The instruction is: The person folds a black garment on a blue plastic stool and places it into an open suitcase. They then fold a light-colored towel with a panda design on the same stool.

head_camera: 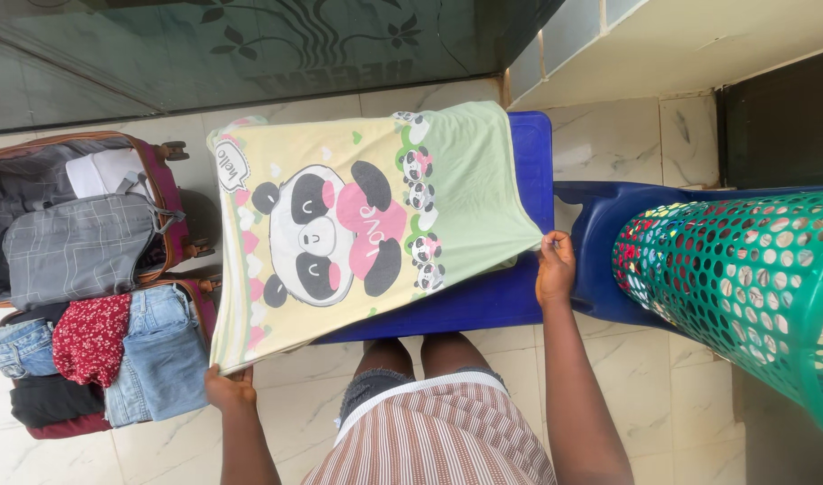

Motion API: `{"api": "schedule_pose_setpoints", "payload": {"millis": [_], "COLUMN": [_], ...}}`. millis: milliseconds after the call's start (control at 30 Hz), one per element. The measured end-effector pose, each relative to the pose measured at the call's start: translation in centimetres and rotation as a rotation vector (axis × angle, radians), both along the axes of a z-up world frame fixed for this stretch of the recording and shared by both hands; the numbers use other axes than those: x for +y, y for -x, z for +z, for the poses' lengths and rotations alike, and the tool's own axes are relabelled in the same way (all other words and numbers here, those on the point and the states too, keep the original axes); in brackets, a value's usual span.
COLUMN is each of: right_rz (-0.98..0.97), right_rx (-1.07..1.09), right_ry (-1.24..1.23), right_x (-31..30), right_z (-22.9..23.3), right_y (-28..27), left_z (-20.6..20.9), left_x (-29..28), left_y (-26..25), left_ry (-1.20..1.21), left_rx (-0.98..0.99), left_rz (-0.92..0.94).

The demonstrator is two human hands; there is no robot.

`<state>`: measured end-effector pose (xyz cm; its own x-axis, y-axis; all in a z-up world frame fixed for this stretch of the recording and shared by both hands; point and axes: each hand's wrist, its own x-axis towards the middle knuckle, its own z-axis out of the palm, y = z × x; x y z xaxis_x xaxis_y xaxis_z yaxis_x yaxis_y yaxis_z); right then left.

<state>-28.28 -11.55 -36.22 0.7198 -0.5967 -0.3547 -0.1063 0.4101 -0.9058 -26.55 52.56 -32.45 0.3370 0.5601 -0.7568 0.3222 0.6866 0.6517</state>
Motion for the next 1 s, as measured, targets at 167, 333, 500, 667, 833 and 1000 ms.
{"api": "schedule_pose_setpoints", "payload": {"millis": [167, 333, 500, 667, 833, 1000], "right_rz": [0.179, 0.581, 0.518, 0.24, 0.496, 0.389], "right_rx": [0.117, 0.452, 0.209, 0.044, 0.28, 0.695], "right_ry": [-0.221, -0.003, 0.008, -0.277, 0.308, 0.953], "right_x": [-0.2, 1.7, 1.9, 1.0, 4.0, 8.3], "right_z": [1.3, 3.3, 4.8, 3.4, -0.4, 2.1], "right_y": [-1.7, -1.7, -1.8, -3.6, -3.7, -2.7], "left_z": [1.2, 1.9, 3.0, 3.3, 2.3, 2.0], "left_x": [0.1, -0.7, -0.5, 0.3, -1.0, -1.9], "left_y": [0.0, 0.9, 1.2, -0.1, -0.7, 0.7], "left_ry": [0.123, 0.144, 0.119, 0.162, 0.288, 0.299], "left_rx": [0.005, 0.155, 0.159, -0.027, 0.263, 0.415], "left_rz": [-0.033, -0.163, -0.12, -0.084, -0.126, -0.316]}}
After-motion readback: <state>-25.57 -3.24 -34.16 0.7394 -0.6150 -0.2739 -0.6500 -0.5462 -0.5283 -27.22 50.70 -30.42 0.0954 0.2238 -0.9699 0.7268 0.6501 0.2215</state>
